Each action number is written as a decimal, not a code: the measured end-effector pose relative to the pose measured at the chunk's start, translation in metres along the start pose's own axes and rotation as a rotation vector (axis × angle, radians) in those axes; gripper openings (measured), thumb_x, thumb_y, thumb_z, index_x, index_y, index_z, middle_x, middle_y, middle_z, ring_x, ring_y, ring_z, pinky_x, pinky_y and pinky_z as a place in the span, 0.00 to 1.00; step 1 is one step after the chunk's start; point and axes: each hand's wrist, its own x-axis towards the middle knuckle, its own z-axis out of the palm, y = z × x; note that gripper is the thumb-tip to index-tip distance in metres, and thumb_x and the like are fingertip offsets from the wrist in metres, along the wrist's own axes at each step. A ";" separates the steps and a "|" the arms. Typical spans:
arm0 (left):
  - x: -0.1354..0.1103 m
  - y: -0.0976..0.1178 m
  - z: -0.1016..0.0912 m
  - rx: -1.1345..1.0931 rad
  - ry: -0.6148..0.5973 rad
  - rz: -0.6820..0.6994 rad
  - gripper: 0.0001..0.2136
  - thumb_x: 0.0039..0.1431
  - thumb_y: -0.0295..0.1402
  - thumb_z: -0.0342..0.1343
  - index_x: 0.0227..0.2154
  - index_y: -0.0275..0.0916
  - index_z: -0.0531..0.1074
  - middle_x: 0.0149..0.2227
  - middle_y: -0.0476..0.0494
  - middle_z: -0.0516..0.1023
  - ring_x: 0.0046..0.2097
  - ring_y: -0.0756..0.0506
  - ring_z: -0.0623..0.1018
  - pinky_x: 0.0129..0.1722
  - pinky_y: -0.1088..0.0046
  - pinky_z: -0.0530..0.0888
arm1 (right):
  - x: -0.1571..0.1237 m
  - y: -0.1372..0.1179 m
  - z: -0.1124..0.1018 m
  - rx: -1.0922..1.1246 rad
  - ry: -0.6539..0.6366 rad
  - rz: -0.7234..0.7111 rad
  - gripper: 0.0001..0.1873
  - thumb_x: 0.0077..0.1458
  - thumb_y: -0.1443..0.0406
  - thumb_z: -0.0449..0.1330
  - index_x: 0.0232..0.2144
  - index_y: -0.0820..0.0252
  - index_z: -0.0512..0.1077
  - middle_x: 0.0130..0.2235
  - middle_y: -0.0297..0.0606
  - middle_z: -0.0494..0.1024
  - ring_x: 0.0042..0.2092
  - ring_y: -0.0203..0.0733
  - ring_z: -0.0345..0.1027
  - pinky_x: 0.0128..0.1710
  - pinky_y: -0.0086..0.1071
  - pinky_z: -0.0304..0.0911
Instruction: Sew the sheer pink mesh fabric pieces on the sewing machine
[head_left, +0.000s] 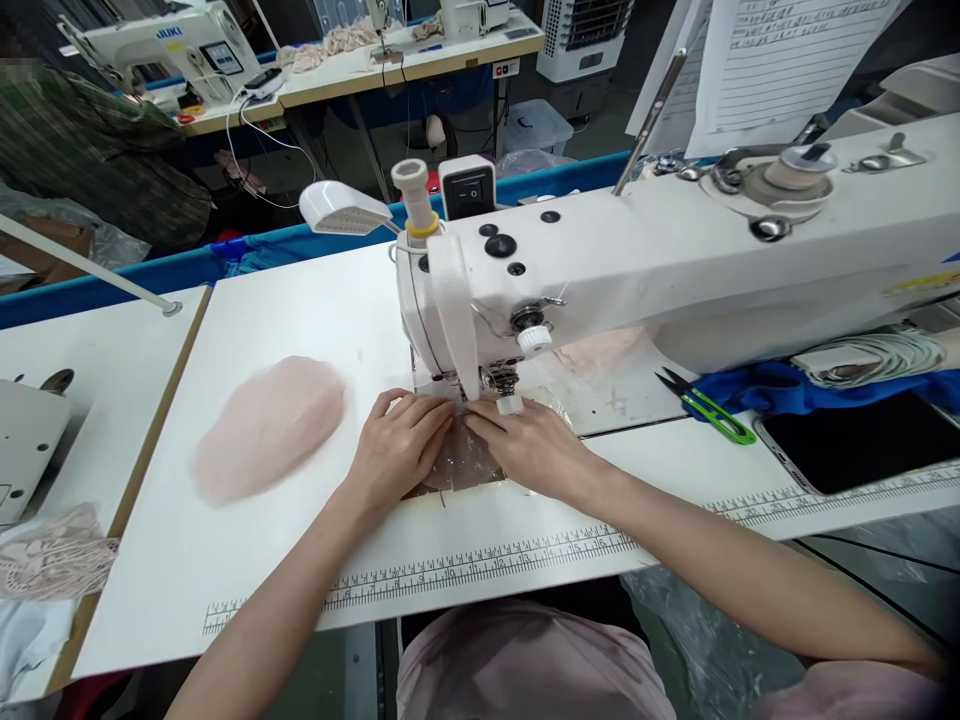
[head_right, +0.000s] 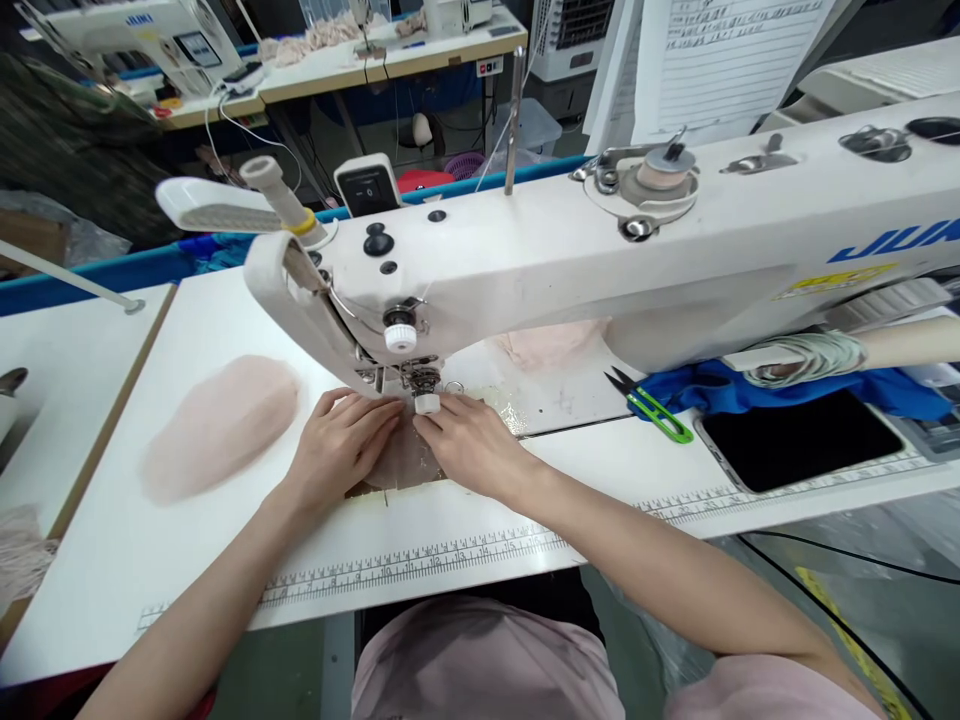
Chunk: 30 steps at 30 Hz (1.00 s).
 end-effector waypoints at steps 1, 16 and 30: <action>0.000 0.000 0.000 -0.022 -0.010 -0.008 0.11 0.64 0.26 0.49 0.46 0.39 0.73 0.43 0.46 0.81 0.41 0.47 0.79 0.48 0.63 0.69 | 0.000 0.001 -0.001 -0.006 -0.002 0.024 0.15 0.55 0.77 0.50 0.39 0.66 0.74 0.43 0.47 0.78 0.41 0.44 0.71 0.37 0.35 0.67; 0.001 0.004 0.011 0.015 -0.088 0.064 0.11 0.64 0.29 0.50 0.44 0.36 0.75 0.45 0.39 0.78 0.45 0.42 0.75 0.51 0.58 0.70 | -0.002 0.007 -0.002 0.017 0.050 0.037 0.14 0.53 0.77 0.50 0.36 0.67 0.74 0.38 0.45 0.78 0.39 0.44 0.70 0.33 0.33 0.68; -0.004 0.009 0.014 0.145 -0.049 0.128 0.14 0.65 0.32 0.50 0.50 0.33 0.73 0.53 0.35 0.75 0.57 0.38 0.73 0.59 0.54 0.67 | 0.002 0.014 0.005 -0.164 0.115 0.026 0.09 0.58 0.72 0.54 0.38 0.63 0.75 0.42 0.44 0.80 0.48 0.44 0.70 0.58 0.40 0.61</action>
